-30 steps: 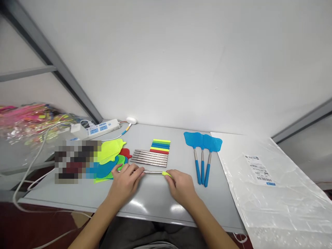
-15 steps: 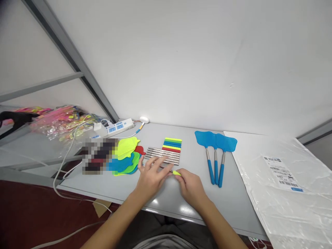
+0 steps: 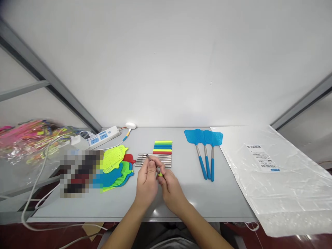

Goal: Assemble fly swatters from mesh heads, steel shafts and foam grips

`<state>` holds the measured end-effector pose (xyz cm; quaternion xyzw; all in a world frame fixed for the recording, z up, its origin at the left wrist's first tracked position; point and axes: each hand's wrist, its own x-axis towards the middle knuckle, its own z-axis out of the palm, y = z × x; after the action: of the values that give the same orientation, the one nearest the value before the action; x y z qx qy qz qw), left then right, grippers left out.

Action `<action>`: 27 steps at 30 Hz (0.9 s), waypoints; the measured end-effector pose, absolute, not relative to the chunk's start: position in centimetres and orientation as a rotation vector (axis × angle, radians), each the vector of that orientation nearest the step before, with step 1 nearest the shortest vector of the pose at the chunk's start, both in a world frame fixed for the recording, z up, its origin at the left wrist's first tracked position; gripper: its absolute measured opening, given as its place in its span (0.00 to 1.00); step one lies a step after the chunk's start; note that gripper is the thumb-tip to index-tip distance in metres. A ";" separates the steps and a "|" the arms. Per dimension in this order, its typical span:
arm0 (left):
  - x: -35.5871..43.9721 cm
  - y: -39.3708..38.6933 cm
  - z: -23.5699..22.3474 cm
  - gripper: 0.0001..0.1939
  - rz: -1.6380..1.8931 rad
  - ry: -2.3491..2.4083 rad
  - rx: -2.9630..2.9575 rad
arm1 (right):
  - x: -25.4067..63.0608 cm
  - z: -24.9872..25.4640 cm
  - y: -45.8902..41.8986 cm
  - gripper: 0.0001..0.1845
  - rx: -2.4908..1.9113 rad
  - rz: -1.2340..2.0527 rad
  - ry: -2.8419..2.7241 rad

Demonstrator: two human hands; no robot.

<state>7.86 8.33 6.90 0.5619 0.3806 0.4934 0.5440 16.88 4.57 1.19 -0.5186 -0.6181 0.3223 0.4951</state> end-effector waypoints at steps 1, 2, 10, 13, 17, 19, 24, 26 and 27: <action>7.8 8.4 6.8 0.16 1.155 0.902 1.406 | 16.7 1.1 4.8 0.17 -1.258 0.728 -1.495; 7.6 8.4 6.7 0.16 1.144 0.899 1.472 | 16.7 0.9 5.0 0.17 -1.274 0.669 -1.504; 7.1 8.8 5.8 0.16 1.166 0.766 1.608 | 16.6 0.1 4.9 0.14 -1.497 0.483 -1.642; 7.0 8.9 5.4 0.17 1.156 0.719 1.631 | 16.5 0.4 4.9 0.15 -1.528 0.480 -1.668; 7.0 8.7 4.5 0.15 1.140 0.741 1.689 | 16.5 0.7 4.9 0.16 -1.505 0.532 -1.639; 7.1 8.6 4.1 0.14 1.124 0.757 1.728 | 16.5 0.8 4.9 0.15 -1.494 0.553 -1.616; 7.3 8.6 3.3 0.16 1.112 0.781 1.762 | 16.6 0.9 4.8 0.15 -1.513 0.559 -1.619; 7.2 8.7 3.0 0.16 1.124 0.790 1.750 | 16.5 0.8 4.9 0.15 -1.517 0.540 -1.640; 7.2 8.6 2.9 0.16 1.129 0.791 1.749 | 16.5 0.7 4.9 0.15 -1.515 0.528 -1.649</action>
<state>7.18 8.63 2.86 0.7046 0.3186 0.4550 0.4415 16.52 4.86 0.66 -0.6011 -0.6544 0.2095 0.4081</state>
